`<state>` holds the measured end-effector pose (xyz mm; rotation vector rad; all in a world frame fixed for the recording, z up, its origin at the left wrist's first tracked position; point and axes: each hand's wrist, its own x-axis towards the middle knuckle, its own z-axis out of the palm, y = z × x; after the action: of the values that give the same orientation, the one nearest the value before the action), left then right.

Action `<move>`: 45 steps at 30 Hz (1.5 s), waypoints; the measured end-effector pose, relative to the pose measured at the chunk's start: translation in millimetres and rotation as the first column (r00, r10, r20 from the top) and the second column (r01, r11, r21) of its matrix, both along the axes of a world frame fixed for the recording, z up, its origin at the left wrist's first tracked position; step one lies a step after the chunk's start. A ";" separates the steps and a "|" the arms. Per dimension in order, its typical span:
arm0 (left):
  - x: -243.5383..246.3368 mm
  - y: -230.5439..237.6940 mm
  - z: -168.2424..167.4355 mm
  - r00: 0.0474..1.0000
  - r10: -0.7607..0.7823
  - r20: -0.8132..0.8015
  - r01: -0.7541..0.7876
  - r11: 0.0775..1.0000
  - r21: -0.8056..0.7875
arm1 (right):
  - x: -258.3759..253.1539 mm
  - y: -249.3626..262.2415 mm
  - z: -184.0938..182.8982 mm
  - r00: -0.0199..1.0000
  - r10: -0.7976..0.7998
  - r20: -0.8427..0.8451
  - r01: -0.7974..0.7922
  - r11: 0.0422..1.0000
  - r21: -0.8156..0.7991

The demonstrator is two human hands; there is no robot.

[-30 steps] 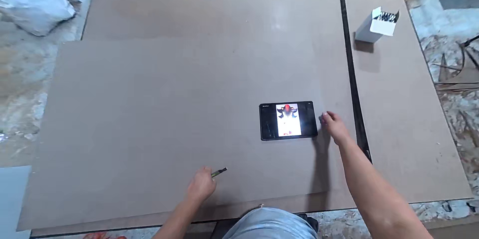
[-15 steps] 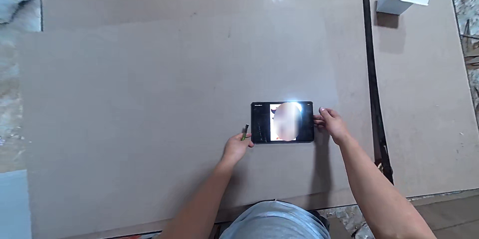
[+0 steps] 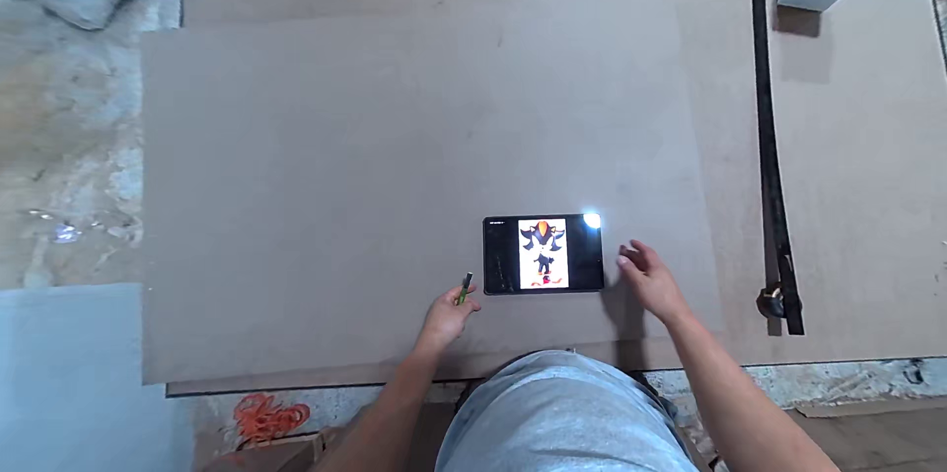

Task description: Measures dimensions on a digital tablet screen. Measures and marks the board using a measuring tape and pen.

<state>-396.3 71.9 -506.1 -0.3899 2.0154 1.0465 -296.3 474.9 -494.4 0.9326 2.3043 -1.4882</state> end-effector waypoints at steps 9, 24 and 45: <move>128.1 9.9 27.5 0.963 0.265 0.041 -0.261 0.962 -0.081 | 165.7 193.5 -26.8 0.976 -0.083 0.203 -0.092 0.684 0.723; 174.6 100.9 41.7 0.997 -0.072 0.003 0.072 0.993 0.090 | 175.5 209.8 -25.2 0.963 0.080 0.258 -0.250 0.630 0.736; 93.4 23.6 31.6 0.758 -0.651 0.033 0.636 0.750 0.179 | 231.1 -1.7 7.3 0.934 -0.345 0.090 0.222 0.760 0.611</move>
<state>-302.9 95.5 -474.4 0.3364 1.7553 0.7111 -65.2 473.2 -487.1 1.5759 2.5979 -0.6739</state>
